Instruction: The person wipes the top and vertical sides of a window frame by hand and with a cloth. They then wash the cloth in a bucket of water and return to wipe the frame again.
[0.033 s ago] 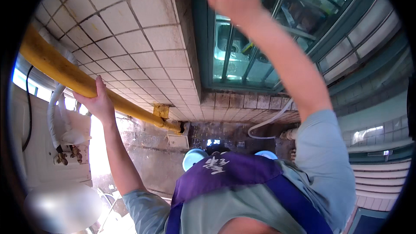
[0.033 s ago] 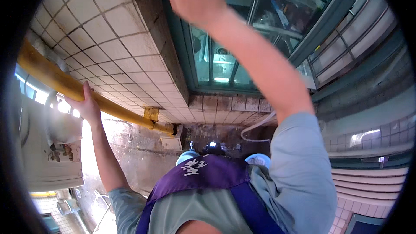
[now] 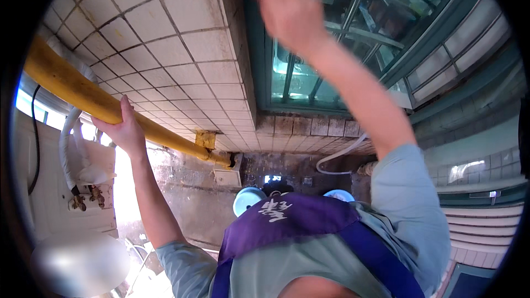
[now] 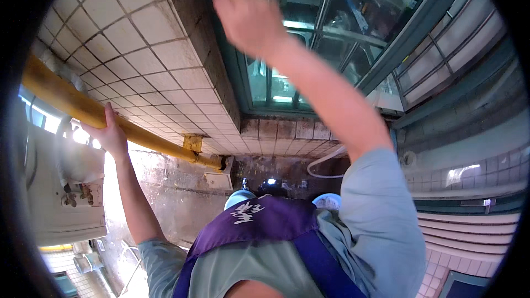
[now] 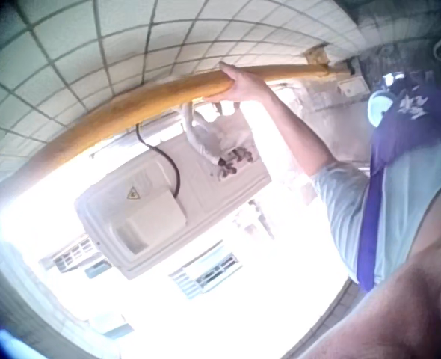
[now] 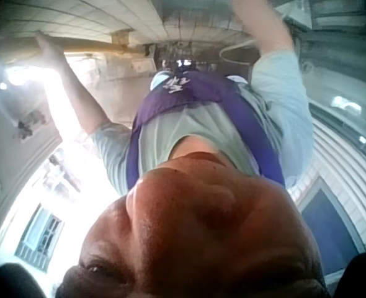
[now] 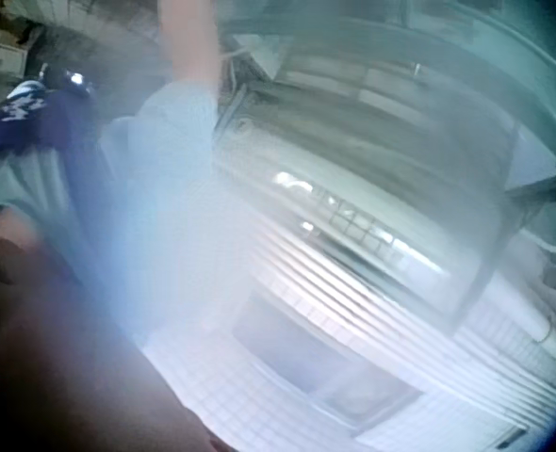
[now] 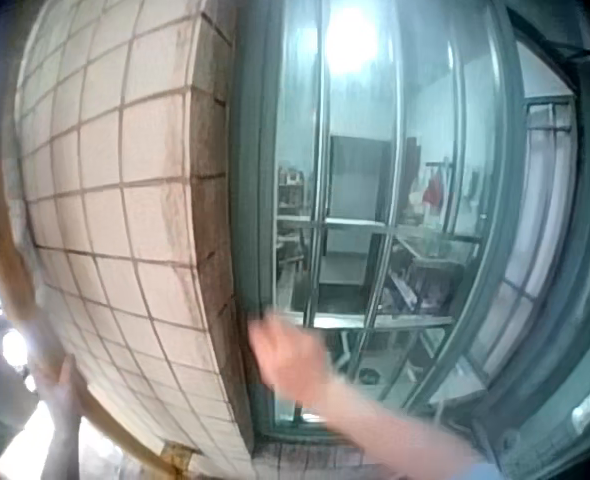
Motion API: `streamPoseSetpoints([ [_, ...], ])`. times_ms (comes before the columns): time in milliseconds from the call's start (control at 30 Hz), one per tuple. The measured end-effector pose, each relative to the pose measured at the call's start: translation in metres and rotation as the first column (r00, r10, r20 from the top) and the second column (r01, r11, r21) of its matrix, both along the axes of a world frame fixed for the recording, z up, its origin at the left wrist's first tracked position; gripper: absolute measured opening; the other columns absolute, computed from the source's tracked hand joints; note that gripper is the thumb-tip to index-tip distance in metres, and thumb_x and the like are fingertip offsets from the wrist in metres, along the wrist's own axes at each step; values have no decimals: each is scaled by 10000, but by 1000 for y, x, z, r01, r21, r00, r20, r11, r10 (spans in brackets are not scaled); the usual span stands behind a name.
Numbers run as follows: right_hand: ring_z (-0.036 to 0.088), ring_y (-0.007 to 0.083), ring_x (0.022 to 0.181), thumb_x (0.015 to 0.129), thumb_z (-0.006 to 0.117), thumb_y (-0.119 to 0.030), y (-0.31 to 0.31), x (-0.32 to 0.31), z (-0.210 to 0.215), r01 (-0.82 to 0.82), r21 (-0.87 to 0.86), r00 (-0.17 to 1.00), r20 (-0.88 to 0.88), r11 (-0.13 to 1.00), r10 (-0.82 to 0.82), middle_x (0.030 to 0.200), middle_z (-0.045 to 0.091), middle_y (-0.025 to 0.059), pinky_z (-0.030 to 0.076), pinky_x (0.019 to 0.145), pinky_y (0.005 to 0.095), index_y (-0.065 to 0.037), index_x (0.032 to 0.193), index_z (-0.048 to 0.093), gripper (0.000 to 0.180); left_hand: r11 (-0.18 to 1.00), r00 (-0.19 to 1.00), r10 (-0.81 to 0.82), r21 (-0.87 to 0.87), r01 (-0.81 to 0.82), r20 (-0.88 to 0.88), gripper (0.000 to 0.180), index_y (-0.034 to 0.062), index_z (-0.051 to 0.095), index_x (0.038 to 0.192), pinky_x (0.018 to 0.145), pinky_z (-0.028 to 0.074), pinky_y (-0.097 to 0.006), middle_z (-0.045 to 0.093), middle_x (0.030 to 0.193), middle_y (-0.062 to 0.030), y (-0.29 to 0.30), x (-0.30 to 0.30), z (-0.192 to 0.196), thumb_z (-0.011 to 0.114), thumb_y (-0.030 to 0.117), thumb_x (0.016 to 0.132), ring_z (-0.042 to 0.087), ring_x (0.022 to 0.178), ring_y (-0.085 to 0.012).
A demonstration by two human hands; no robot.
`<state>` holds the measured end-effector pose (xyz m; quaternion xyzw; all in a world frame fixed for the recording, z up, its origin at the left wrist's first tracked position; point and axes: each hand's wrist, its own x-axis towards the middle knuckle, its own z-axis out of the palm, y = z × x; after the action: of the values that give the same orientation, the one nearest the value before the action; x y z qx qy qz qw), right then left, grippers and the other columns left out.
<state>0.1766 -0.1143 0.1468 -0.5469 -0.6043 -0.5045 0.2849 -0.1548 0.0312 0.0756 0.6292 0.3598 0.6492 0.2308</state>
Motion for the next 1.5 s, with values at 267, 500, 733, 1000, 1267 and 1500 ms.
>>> streamPoseSetpoints([
  [267, 632, 266, 881, 773, 609, -146, -45, -37, -369, 35, -766, 738, -413, 642, -533, 956, 617, 98, 542, 672, 408, -104, 924, 637, 159, 996, 997, -80, -34, 79, -23, 688, -12, 231, 1411, 777, 536, -303, 541, 1063, -139, 5, 13, 2, 666, 66, 884, 606, 844, -183],
  [500, 642, 364, 852, 854, 605, -214, -128, -28, -316, -37, -343, 167, -928, 939, -332, 937, 663, 191, 500, 734, 449, -29, 950, 622, 210, 1000, 997, 8, -15, -9, -71, 708, -6, 267, 1413, 839, 558, -317, 519, 1280, -195, 35, -22, -22, 711, 137, 881, 609, 997, -244],
  [733, 615, 309, 795, 855, 655, -292, -259, 109, -188, 540, 6, 173, -979, 842, -104, 891, 650, 179, 476, 712, 399, 5, 923, 582, 313, 995, 992, 96, 41, -93, -82, 774, -59, 241, 1411, 807, 578, -322, 544, 1226, -234, 13, 7, -6, 718, 238, 879, 633, 985, -270],
  [1000, 629, 279, 1005, 772, 625, -145, -310, 176, -124, 1, -68, 92, -993, 998, -68, 1110, 654, 185, 470, 906, 322, 27, 1214, 588, 475, 1000, 997, 28, 0, -28, -72, 718, -46, 233, 1420, 812, 568, -324, 552, 1190, -204, 4, 7, 1, 683, 181, 908, 613, 985, -246],
  [1267, 623, 202, 1003, 809, 615, -117, -316, 222, -131, 199, 217, 251, -954, 956, 165, 1075, 676, 97, 469, 876, 315, -12, 1187, 627, 392, 999, 993, 21, 34, -17, -119, 724, -33, 213, 1437, 876, 532, -339, 464, 1284, -204, 0, 7, 5, 669, 158, 908, 560, 1059, -265],
  [1500, 589, 147, 1000, 823, 524, -54, -309, 226, -101, -232, -109, 3, -994, 967, -111, 1095, 661, 56, 435, 891, 275, 18, 1202, 613, 396, 996, 994, -5, 83, 14, -105, 820, -52, 252, 1411, 920, 513, -384, 461, 1327, -253, 13, 7, -5, 717, 348, 867, 557, 1136, -326],
])
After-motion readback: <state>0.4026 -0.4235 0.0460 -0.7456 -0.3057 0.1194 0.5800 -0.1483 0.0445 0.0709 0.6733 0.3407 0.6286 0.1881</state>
